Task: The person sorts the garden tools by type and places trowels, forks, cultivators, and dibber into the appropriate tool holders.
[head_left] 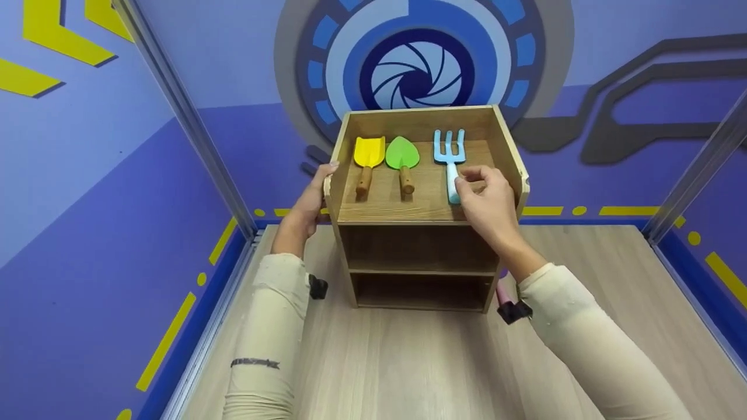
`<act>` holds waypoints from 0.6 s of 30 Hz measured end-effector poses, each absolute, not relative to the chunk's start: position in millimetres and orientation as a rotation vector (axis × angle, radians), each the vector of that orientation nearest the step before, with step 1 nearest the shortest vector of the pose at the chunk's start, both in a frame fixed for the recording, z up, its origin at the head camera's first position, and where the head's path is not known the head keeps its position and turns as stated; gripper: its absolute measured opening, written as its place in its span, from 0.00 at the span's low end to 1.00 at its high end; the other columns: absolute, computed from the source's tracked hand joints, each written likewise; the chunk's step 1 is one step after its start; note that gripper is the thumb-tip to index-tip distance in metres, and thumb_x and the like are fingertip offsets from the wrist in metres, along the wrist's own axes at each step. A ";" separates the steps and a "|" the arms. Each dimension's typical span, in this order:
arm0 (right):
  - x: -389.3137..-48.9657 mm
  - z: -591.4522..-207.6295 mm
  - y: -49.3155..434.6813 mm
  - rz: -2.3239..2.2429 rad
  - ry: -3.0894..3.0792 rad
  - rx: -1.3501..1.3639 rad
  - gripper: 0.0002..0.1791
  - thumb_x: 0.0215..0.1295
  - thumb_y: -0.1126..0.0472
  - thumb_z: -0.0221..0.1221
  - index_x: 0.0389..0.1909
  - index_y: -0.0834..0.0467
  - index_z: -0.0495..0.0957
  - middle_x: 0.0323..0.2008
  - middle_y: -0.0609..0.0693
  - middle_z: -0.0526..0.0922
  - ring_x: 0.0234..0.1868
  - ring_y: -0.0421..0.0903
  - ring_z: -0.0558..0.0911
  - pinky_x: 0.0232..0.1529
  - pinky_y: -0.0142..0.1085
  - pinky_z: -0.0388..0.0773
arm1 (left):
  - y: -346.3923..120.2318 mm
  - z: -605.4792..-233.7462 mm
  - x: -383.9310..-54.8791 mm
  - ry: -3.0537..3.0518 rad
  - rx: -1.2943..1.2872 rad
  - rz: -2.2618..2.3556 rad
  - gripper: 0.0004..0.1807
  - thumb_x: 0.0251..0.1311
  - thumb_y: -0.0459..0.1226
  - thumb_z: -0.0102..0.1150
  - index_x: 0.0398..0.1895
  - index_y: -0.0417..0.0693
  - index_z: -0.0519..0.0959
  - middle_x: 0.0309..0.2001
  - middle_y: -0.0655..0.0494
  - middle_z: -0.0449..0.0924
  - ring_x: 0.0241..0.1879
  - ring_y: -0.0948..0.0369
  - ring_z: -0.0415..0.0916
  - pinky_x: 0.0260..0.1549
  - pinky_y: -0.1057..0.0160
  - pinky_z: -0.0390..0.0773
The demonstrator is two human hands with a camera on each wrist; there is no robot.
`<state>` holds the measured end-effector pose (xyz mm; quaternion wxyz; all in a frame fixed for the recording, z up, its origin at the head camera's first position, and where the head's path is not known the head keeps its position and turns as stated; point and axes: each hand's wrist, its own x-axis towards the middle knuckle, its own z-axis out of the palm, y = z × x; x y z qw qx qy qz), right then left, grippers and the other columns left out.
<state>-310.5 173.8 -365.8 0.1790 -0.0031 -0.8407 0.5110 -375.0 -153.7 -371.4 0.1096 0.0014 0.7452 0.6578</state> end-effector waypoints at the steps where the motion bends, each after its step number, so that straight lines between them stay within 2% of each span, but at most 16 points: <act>1: -306.6 -365.2 175.1 1.466 -2.386 0.010 0.19 0.77 0.53 0.60 0.60 0.60 0.82 0.55 0.56 0.82 0.45 0.47 0.83 0.45 0.35 0.78 | -153.1 -371.6 -374.9 2.192 0.007 1.930 0.43 0.65 0.71 0.44 0.83 0.73 0.61 0.81 0.50 0.62 0.76 0.48 0.66 0.71 0.41 0.69; 4: -293.6 -362.7 178.4 1.550 -2.400 0.084 0.21 0.79 0.49 0.59 0.61 0.60 0.82 0.52 0.57 0.83 0.36 0.43 0.86 0.33 0.33 0.82 | -152.5 -371.8 -374.7 2.197 0.020 1.922 0.45 0.64 0.72 0.44 0.83 0.69 0.61 0.81 0.49 0.62 0.77 0.47 0.65 0.73 0.40 0.67; 6: -284.9 -361.3 180.0 1.627 -2.382 0.139 0.23 0.79 0.47 0.59 0.60 0.61 0.82 0.50 0.58 0.84 0.32 0.45 0.89 0.26 0.35 0.83 | -153.1 -371.8 -374.7 2.204 0.016 1.913 0.47 0.63 0.72 0.45 0.83 0.67 0.60 0.81 0.49 0.62 0.77 0.47 0.65 0.73 0.40 0.67; 8: -276.6 -360.8 181.8 1.657 -2.345 0.188 0.23 0.79 0.47 0.59 0.59 0.62 0.83 0.48 0.58 0.85 0.32 0.45 0.89 0.25 0.35 0.83 | -154.6 -371.8 -374.5 2.204 0.010 1.916 0.47 0.63 0.72 0.45 0.84 0.66 0.60 0.80 0.48 0.63 0.76 0.47 0.66 0.72 0.41 0.68; 14: -255.9 -365.4 196.5 1.688 -2.170 0.303 0.15 0.79 0.59 0.60 0.46 0.70 0.85 0.35 0.45 0.90 0.26 0.41 0.85 0.20 0.32 0.79 | -157.0 -372.4 -375.6 2.195 0.006 1.933 0.47 0.63 0.72 0.44 0.84 0.66 0.60 0.80 0.48 0.63 0.75 0.47 0.67 0.70 0.42 0.71; 18: -246.4 -374.2 216.6 1.812 -2.011 0.421 0.16 0.81 0.65 0.56 0.43 0.76 0.84 0.31 0.49 0.91 0.23 0.40 0.84 0.18 0.31 0.78 | -155.7 -372.7 -377.4 2.189 0.002 1.940 0.49 0.61 0.73 0.45 0.83 0.65 0.61 0.79 0.48 0.64 0.74 0.49 0.68 0.70 0.43 0.72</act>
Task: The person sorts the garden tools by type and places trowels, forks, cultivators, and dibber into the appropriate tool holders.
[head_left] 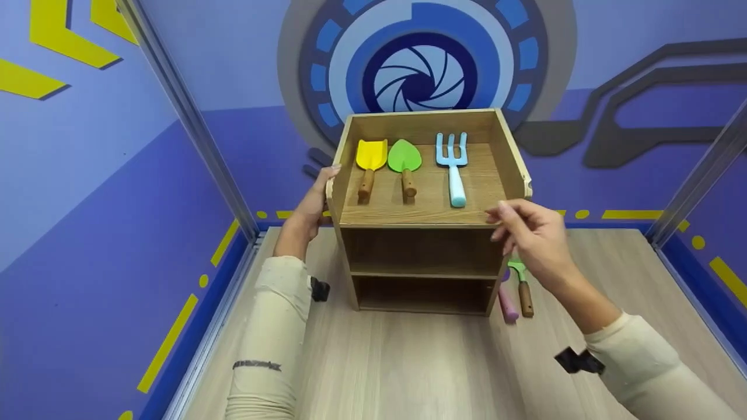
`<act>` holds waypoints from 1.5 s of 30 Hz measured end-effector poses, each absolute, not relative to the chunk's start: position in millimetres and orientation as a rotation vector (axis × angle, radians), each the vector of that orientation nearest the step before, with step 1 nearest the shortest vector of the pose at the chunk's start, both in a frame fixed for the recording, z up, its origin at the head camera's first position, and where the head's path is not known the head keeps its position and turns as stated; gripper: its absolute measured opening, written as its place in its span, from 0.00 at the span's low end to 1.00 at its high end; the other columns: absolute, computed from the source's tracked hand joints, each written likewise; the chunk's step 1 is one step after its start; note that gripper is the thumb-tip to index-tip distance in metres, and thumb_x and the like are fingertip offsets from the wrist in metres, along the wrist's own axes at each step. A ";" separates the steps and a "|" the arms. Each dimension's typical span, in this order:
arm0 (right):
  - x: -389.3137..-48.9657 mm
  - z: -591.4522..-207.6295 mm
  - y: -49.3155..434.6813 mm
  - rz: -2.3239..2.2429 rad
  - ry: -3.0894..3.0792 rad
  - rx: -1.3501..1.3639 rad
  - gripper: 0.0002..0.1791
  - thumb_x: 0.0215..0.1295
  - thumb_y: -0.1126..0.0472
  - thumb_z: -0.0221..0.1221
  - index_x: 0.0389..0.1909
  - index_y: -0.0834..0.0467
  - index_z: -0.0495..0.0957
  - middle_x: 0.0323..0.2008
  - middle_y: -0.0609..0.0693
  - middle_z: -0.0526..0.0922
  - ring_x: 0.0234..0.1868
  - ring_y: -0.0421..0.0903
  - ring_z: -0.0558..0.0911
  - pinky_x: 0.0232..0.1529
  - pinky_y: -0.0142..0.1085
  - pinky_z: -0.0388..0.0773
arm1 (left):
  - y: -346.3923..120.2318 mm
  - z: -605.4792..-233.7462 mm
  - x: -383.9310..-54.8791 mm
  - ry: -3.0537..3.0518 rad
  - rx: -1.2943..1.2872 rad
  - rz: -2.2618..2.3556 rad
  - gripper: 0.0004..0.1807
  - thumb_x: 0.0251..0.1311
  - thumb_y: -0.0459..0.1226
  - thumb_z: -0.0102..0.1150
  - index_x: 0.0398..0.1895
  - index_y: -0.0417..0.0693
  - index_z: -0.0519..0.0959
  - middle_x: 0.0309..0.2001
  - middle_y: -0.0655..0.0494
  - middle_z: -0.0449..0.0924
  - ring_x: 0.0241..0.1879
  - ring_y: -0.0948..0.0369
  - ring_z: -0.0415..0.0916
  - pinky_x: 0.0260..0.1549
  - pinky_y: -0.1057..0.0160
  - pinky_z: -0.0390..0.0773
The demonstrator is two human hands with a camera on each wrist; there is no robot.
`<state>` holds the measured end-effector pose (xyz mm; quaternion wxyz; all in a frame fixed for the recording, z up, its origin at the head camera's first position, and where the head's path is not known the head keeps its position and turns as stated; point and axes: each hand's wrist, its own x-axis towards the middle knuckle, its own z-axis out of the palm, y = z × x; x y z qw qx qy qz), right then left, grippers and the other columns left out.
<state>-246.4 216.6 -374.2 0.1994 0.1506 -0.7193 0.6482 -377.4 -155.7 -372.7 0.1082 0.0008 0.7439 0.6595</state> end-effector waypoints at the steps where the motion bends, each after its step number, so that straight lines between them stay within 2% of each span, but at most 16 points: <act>1: -244.7 -377.7 223.0 1.863 -1.964 0.458 0.16 0.81 0.65 0.55 0.42 0.77 0.83 0.31 0.50 0.91 0.22 0.40 0.84 0.18 0.31 0.78 | -155.1 -373.0 -377.4 2.190 -0.003 1.938 0.50 0.61 0.74 0.45 0.83 0.64 0.61 0.79 0.48 0.64 0.74 0.49 0.68 0.70 0.43 0.72; 6: -240.6 -397.8 255.4 2.042 -1.757 0.555 0.21 0.85 0.64 0.49 0.42 0.78 0.83 0.29 0.51 0.90 0.23 0.42 0.84 0.20 0.31 0.78 | -153.6 -374.0 -377.7 2.207 -0.025 1.928 0.53 0.59 0.75 0.46 0.85 0.62 0.59 0.80 0.48 0.62 0.75 0.49 0.66 0.71 0.43 0.71; 17: -236.8 -432.0 296.2 2.070 -1.816 0.202 0.30 0.86 0.54 0.49 0.47 0.83 0.79 0.27 0.50 0.87 0.23 0.42 0.83 0.20 0.32 0.78 | -152.9 -372.2 -376.6 2.209 -0.020 1.913 0.53 0.60 0.75 0.45 0.85 0.63 0.58 0.81 0.48 0.62 0.76 0.48 0.66 0.70 0.42 0.72; 20: -236.9 -440.6 300.8 2.095 -1.861 0.132 0.30 0.86 0.51 0.49 0.46 0.79 0.81 0.27 0.49 0.87 0.24 0.42 0.83 0.21 0.31 0.78 | -152.9 -371.9 -376.8 2.199 -0.007 1.928 0.52 0.60 0.74 0.45 0.85 0.62 0.59 0.81 0.47 0.62 0.75 0.49 0.67 0.70 0.42 0.72; 24: -240.2 -455.1 309.5 2.196 -1.928 0.060 0.28 0.84 0.45 0.49 0.44 0.65 0.87 0.29 0.47 0.87 0.27 0.40 0.83 0.24 0.31 0.79 | -153.1 -373.0 -377.0 2.201 -0.008 1.928 0.53 0.60 0.75 0.45 0.85 0.62 0.57 0.81 0.48 0.61 0.76 0.49 0.66 0.71 0.41 0.71; 28: -244.0 -470.8 317.2 2.266 -2.011 -0.053 0.27 0.83 0.40 0.48 0.44 0.55 0.88 0.32 0.43 0.87 0.30 0.39 0.82 0.28 0.31 0.79 | -153.1 -374.6 -377.2 2.200 -0.013 1.931 0.54 0.59 0.76 0.45 0.85 0.62 0.58 0.80 0.47 0.62 0.75 0.49 0.66 0.71 0.42 0.70; 35: -248.0 -495.7 328.5 2.324 -2.096 -0.246 0.27 0.81 0.34 0.48 0.45 0.49 0.87 0.34 0.40 0.86 0.34 0.37 0.82 0.33 0.32 0.80 | -152.8 -375.8 -377.0 2.193 -0.017 1.929 0.54 0.57 0.76 0.47 0.84 0.62 0.59 0.79 0.47 0.63 0.74 0.49 0.68 0.71 0.42 0.70; 45: -257.3 -535.1 352.0 2.335 -2.199 -0.395 0.25 0.79 0.31 0.47 0.45 0.42 0.85 0.37 0.36 0.86 0.39 0.35 0.84 0.40 0.31 0.82 | -154.2 -375.4 -377.4 2.208 -0.007 1.920 0.55 0.59 0.76 0.46 0.86 0.62 0.56 0.82 0.47 0.60 0.77 0.48 0.64 0.74 0.39 0.66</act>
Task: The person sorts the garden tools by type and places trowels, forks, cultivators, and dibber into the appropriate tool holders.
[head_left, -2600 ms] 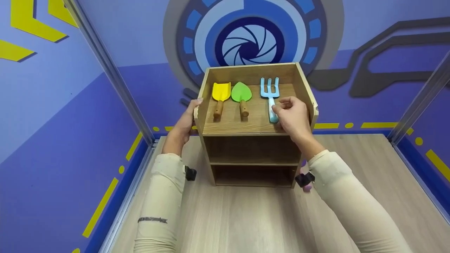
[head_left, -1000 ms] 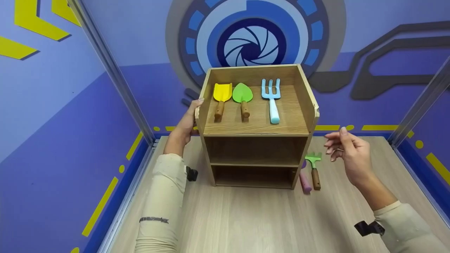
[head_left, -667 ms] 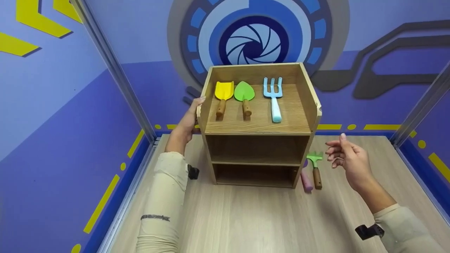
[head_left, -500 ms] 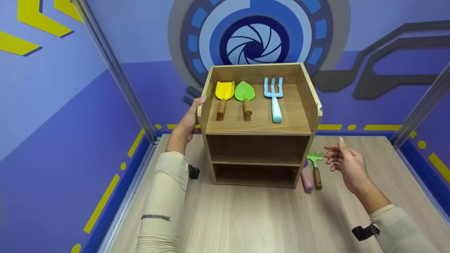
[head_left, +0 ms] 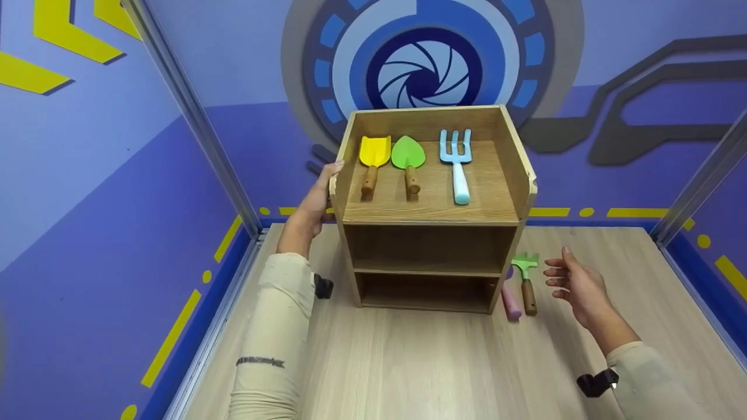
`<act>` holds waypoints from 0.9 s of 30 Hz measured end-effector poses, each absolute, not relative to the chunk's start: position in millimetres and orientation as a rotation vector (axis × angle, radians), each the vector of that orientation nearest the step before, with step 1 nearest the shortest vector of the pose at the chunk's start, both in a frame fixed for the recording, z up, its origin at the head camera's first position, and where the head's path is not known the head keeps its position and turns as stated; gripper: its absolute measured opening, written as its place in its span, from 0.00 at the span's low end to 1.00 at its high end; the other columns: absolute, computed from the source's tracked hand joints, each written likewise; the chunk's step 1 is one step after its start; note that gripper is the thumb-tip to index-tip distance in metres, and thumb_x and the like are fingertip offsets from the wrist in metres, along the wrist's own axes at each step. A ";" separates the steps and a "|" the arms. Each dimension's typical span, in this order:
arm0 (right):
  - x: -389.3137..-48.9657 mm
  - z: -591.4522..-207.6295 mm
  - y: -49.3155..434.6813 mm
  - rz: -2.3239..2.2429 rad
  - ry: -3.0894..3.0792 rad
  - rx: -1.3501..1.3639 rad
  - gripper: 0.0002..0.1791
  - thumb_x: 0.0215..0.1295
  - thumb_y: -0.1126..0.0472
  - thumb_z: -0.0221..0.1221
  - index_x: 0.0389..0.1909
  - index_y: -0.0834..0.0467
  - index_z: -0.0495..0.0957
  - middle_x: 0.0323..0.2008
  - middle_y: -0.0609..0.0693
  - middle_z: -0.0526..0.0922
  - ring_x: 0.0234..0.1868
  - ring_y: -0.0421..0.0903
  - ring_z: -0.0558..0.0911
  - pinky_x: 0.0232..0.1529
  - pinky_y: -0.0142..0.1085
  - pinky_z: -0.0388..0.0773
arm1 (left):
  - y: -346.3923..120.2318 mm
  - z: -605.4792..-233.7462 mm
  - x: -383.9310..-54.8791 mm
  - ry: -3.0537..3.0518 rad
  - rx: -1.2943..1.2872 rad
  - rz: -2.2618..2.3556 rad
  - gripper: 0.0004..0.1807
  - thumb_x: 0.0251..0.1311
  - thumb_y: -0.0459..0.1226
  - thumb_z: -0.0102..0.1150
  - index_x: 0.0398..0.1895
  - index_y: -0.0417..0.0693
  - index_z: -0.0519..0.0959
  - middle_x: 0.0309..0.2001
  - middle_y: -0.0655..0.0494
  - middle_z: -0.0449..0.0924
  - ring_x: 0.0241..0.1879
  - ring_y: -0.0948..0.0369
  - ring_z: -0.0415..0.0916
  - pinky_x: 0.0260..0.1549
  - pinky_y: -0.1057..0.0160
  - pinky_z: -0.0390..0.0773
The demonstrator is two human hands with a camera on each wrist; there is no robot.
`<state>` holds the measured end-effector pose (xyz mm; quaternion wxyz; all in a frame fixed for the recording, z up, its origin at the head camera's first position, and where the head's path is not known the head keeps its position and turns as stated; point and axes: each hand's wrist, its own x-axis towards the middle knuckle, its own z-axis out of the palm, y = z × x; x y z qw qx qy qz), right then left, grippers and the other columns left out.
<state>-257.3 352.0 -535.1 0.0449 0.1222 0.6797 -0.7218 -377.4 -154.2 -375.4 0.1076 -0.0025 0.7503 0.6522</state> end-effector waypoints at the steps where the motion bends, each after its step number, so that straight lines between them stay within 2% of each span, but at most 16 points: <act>1: -258.3 -539.6 353.8 -2.197 2.071 0.395 0.25 0.79 0.30 0.47 0.44 0.42 0.85 0.37 0.36 0.86 0.39 0.35 0.84 0.41 0.31 0.82 | -154.1 -375.6 -377.2 2.208 -0.005 1.919 0.55 0.59 0.76 0.45 0.86 0.62 0.56 0.82 0.47 0.59 0.78 0.48 0.63 0.74 0.39 0.66; 5: -261.9 -556.4 356.5 -2.150 2.089 0.496 0.25 0.78 0.30 0.48 0.46 0.44 0.83 0.37 0.35 0.86 0.39 0.34 0.84 0.41 0.32 0.84 | -154.1 -376.3 -376.9 2.203 0.001 1.922 0.54 0.60 0.75 0.45 0.86 0.64 0.56 0.83 0.48 0.58 0.78 0.48 0.62 0.74 0.38 0.65; 9: -264.8 -571.1 352.4 -2.033 2.204 0.579 0.32 0.78 0.30 0.49 0.57 0.53 0.79 0.39 0.36 0.86 0.41 0.34 0.84 0.41 0.32 0.84 | -153.8 -377.1 -376.8 2.195 0.005 1.934 0.52 0.60 0.75 0.45 0.86 0.66 0.57 0.83 0.49 0.58 0.78 0.48 0.63 0.74 0.38 0.66; 13: -265.4 -584.5 345.9 -1.848 2.371 0.642 0.42 0.76 0.30 0.52 0.68 0.63 0.73 0.52 0.48 0.87 0.45 0.36 0.84 0.42 0.31 0.83 | -152.6 -377.8 -376.9 2.189 0.000 1.949 0.51 0.60 0.75 0.45 0.84 0.67 0.59 0.82 0.50 0.60 0.77 0.48 0.64 0.73 0.38 0.67; 17: -265.7 -594.5 340.8 -1.710 2.456 0.723 0.44 0.75 0.31 0.56 0.71 0.65 0.70 0.60 0.59 0.82 0.50 0.43 0.83 0.43 0.33 0.84 | -151.4 -378.6 -377.0 2.189 -0.001 1.949 0.51 0.59 0.75 0.45 0.84 0.66 0.60 0.82 0.49 0.62 0.77 0.48 0.65 0.73 0.38 0.68; 22: -270.1 -600.6 336.1 -1.618 2.478 0.794 0.41 0.75 0.35 0.58 0.69 0.66 0.70 0.55 0.59 0.80 0.54 0.51 0.81 0.47 0.38 0.83 | -152.4 -378.4 -376.9 2.198 -0.007 1.933 0.54 0.58 0.76 0.45 0.85 0.63 0.59 0.82 0.49 0.62 0.77 0.49 0.66 0.73 0.39 0.69; 24: -272.4 -601.5 334.0 -1.600 2.463 0.805 0.40 0.74 0.36 0.59 0.68 0.67 0.70 0.54 0.57 0.79 0.54 0.51 0.80 0.47 0.38 0.81 | -153.4 -377.6 -376.6 2.195 -0.012 1.937 0.54 0.58 0.76 0.45 0.84 0.61 0.60 0.80 0.48 0.64 0.76 0.49 0.67 0.72 0.40 0.70; 27: -275.4 -602.9 330.8 -1.598 2.426 0.835 0.37 0.75 0.37 0.59 0.66 0.65 0.71 0.46 0.51 0.78 0.49 0.48 0.79 0.45 0.38 0.77 | -154.1 -376.3 -376.0 2.189 -0.009 1.948 0.52 0.59 0.75 0.45 0.83 0.61 0.62 0.78 0.47 0.67 0.73 0.49 0.69 0.70 0.43 0.71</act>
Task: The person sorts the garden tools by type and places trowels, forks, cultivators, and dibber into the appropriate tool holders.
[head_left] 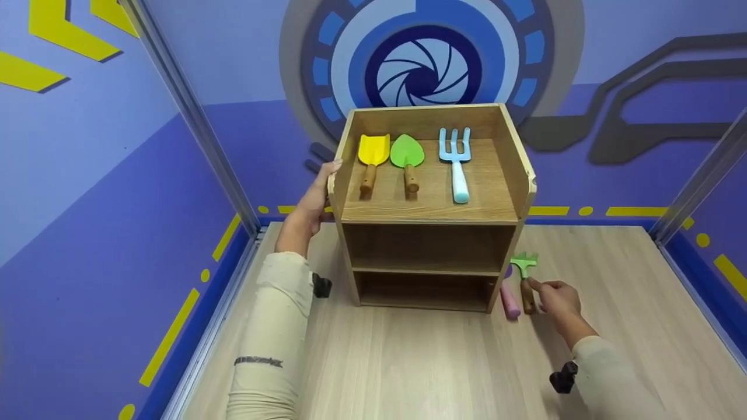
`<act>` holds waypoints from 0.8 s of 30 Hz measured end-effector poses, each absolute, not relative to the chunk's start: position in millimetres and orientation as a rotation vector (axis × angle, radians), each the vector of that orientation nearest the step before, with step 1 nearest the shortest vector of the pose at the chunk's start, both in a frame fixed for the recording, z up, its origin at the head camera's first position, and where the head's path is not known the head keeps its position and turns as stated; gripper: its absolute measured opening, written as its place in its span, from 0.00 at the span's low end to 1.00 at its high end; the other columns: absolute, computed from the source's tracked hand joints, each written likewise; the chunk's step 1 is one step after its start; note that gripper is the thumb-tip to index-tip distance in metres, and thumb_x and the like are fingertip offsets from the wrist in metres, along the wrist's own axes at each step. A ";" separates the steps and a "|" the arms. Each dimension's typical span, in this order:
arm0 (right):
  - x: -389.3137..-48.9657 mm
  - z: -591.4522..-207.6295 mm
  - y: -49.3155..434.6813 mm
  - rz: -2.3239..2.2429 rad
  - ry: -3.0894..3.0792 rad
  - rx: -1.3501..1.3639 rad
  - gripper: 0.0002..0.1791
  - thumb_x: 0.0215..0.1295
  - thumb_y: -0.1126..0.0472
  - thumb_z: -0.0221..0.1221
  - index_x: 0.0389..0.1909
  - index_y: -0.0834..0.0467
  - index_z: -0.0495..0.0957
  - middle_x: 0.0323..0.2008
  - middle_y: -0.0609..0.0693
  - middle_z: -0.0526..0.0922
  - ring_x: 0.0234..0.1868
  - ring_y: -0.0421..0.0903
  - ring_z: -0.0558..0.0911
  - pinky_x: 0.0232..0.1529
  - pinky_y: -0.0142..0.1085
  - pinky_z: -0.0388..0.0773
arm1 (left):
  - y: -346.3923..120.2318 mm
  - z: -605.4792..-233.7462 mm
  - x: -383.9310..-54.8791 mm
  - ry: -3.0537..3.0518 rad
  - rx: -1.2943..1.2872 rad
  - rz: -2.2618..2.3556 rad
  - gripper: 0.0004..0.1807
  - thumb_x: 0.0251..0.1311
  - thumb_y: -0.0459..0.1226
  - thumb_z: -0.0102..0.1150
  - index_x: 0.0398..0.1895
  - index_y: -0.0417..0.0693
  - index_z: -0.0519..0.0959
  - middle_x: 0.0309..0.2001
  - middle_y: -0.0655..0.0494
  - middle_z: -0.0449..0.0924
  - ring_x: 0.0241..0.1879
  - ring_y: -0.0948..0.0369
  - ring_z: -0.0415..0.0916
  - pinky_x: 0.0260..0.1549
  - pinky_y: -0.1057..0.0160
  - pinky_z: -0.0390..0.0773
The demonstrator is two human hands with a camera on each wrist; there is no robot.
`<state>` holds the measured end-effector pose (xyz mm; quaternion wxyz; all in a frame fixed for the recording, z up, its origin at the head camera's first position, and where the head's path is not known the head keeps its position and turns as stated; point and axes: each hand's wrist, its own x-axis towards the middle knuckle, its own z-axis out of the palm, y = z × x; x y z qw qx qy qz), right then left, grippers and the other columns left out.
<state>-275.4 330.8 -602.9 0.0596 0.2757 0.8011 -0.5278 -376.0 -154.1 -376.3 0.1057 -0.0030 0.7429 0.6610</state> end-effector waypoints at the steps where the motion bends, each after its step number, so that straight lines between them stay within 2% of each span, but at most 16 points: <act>1: -276.6 -603.9 329.4 -1.602 2.416 0.845 0.35 0.75 0.39 0.59 0.65 0.65 0.71 0.44 0.49 0.77 0.47 0.47 0.78 0.44 0.38 0.76 | -154.9 -376.1 -375.6 2.186 -0.008 1.953 0.50 0.60 0.74 0.45 0.82 0.62 0.63 0.77 0.48 0.67 0.73 0.50 0.70 0.69 0.43 0.72; 4: -278.6 -607.6 325.8 -1.592 2.408 0.882 0.34 0.75 0.40 0.58 0.65 0.65 0.72 0.44 0.52 0.77 0.48 0.49 0.75 0.46 0.42 0.75 | -156.0 -375.3 -374.8 2.179 -0.002 1.958 0.48 0.61 0.73 0.45 0.82 0.64 0.63 0.77 0.48 0.68 0.72 0.50 0.71 0.68 0.44 0.73; 9: -280.8 -614.2 323.5 -1.533 2.442 0.890 0.37 0.75 0.42 0.58 0.68 0.69 0.69 0.65 0.66 0.74 0.62 0.60 0.74 0.60 0.53 0.74 | -156.4 -374.7 -374.9 2.177 0.004 1.960 0.48 0.61 0.73 0.46 0.83 0.68 0.61 0.80 0.50 0.65 0.74 0.49 0.68 0.69 0.42 0.72; 11: -281.9 -615.8 323.8 -1.497 2.475 0.870 0.36 0.75 0.44 0.56 0.69 0.70 0.69 0.67 0.69 0.74 0.63 0.61 0.75 0.61 0.54 0.75 | -156.3 -374.4 -374.7 2.181 0.003 1.958 0.48 0.61 0.73 0.45 0.84 0.71 0.60 0.82 0.51 0.62 0.76 0.49 0.66 0.70 0.41 0.71; 16: -284.1 -613.2 321.9 -1.376 2.570 0.827 0.35 0.73 0.46 0.56 0.66 0.72 0.72 0.61 0.71 0.79 0.58 0.63 0.79 0.58 0.55 0.78 | -155.0 -372.6 -375.9 2.187 -0.001 1.954 0.47 0.61 0.73 0.45 0.83 0.72 0.61 0.82 0.51 0.61 0.77 0.48 0.65 0.70 0.40 0.70; 19: -285.6 -610.7 318.4 -1.315 2.611 0.827 0.36 0.72 0.43 0.58 0.62 0.73 0.74 0.53 0.69 0.83 0.54 0.62 0.81 0.58 0.56 0.78 | -154.3 -372.1 -377.1 2.185 -0.003 1.951 0.48 0.61 0.74 0.45 0.84 0.72 0.60 0.82 0.51 0.61 0.77 0.48 0.65 0.69 0.40 0.70; 24: -289.5 -610.5 317.0 -1.213 2.649 0.816 0.31 0.71 0.44 0.59 0.52 0.71 0.78 0.34 0.56 0.85 0.41 0.54 0.81 0.42 0.43 0.75 | -154.6 -373.5 -375.9 2.176 0.000 1.951 0.46 0.64 0.72 0.44 0.85 0.75 0.57 0.83 0.51 0.59 0.78 0.47 0.63 0.72 0.39 0.68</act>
